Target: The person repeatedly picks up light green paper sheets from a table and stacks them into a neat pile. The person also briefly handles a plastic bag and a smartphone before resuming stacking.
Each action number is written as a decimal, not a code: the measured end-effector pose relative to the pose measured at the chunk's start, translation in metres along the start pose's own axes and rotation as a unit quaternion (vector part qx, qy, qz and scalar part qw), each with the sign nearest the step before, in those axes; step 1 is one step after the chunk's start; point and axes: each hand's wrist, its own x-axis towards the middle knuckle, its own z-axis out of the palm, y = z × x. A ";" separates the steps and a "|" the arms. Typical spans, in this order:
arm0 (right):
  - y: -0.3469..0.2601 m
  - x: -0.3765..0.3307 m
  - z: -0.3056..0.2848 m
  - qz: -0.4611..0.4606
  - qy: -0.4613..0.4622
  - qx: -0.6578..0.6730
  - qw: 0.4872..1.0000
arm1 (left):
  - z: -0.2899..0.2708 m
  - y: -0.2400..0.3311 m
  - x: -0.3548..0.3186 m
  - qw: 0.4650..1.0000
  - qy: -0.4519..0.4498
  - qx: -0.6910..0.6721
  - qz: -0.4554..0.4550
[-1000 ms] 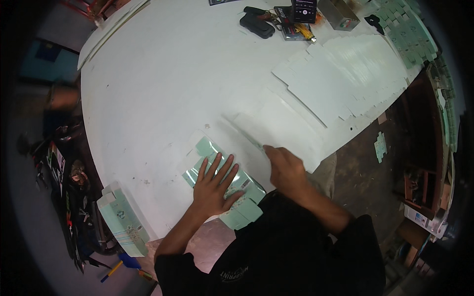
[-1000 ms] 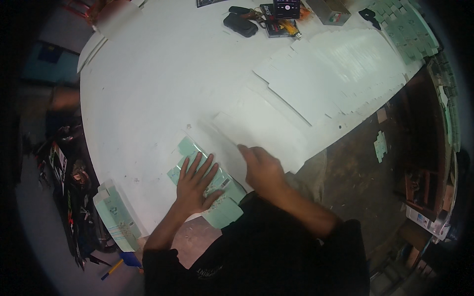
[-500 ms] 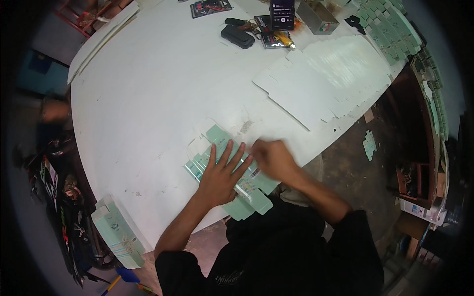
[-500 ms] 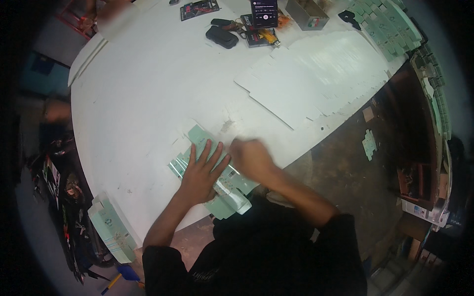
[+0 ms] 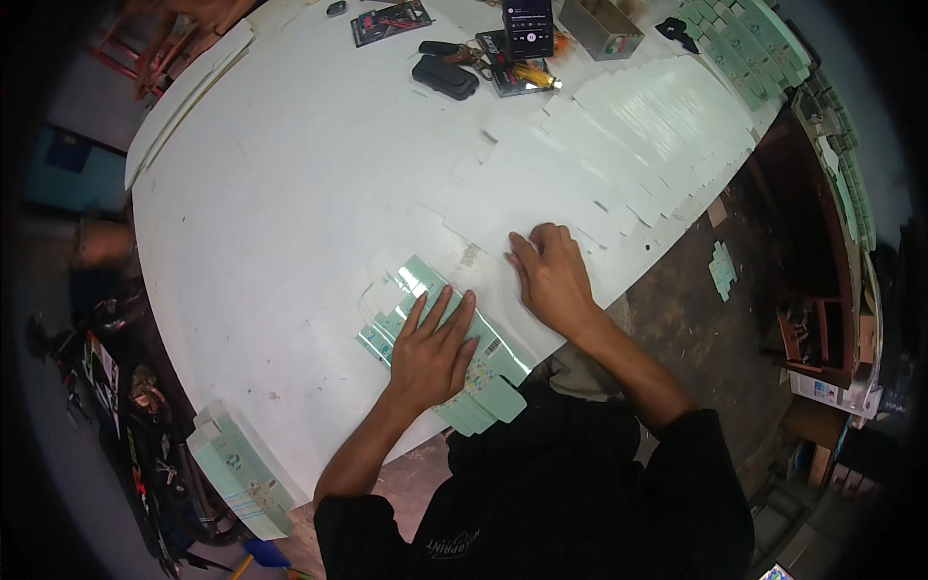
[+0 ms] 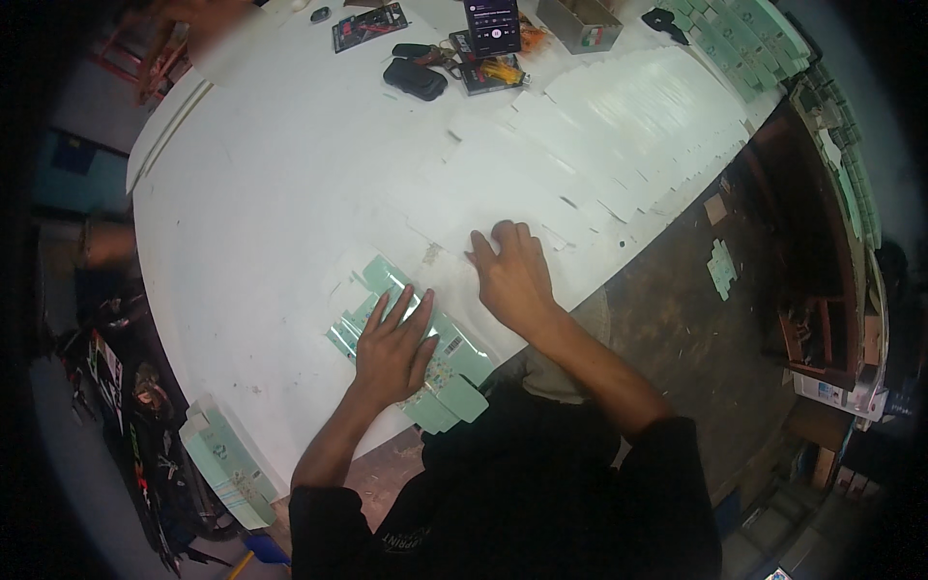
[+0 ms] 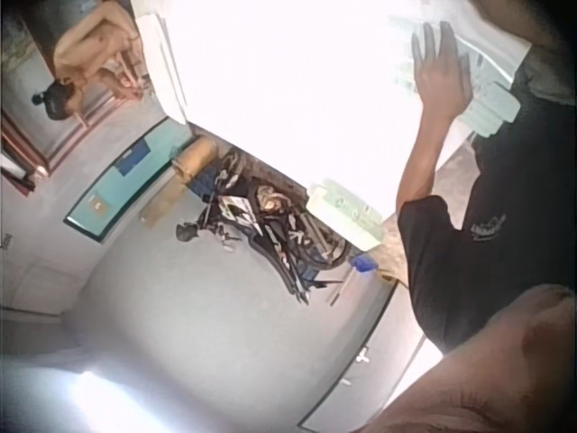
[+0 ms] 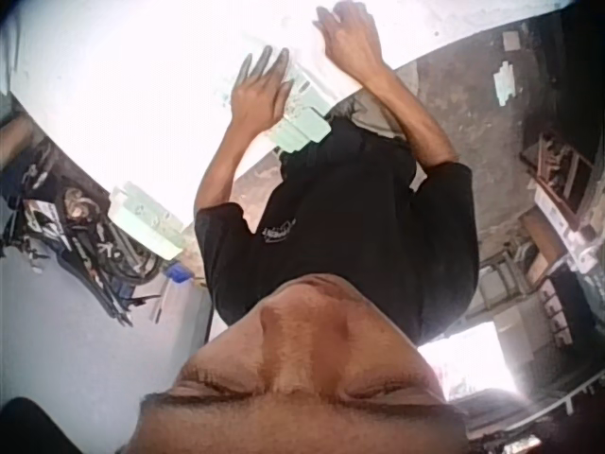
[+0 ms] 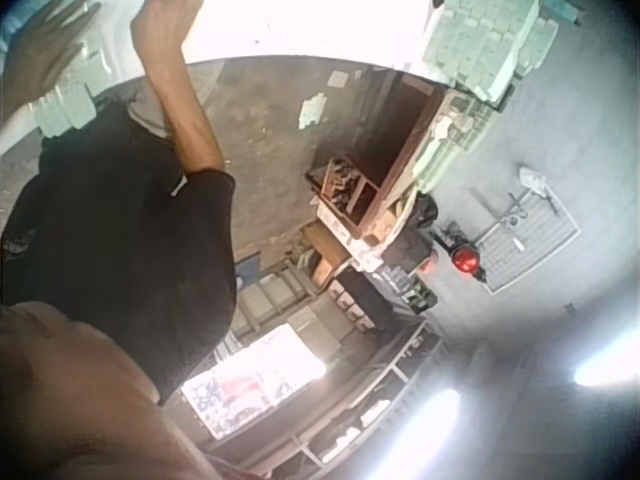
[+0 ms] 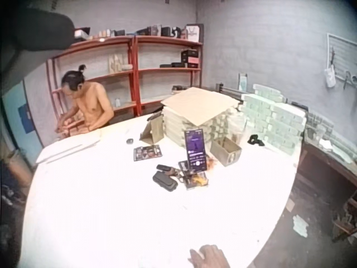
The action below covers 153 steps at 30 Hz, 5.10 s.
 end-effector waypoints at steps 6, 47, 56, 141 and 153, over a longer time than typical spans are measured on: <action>-0.001 -0.005 -0.006 0.063 -0.094 0.192 0.975 | -0.007 0.003 0.004 1.000 0.012 -0.019 0.012; 0.004 -0.002 -0.022 -0.054 -0.010 0.010 0.998 | 0.011 -0.004 0.007 0.998 -0.039 0.008 0.058; -0.031 -0.010 -0.013 0.099 -0.260 0.214 0.936 | -0.002 0.004 0.019 0.966 -0.144 0.197 0.090; 0.056 0.014 -0.023 0.008 0.121 -0.055 0.991 | -0.014 0.013 0.050 0.983 -0.166 0.019 0.077; 0.030 0.004 -0.018 -0.038 -0.016 -0.165 0.985 | 0.007 0.014 0.048 0.997 -0.038 -0.023 0.060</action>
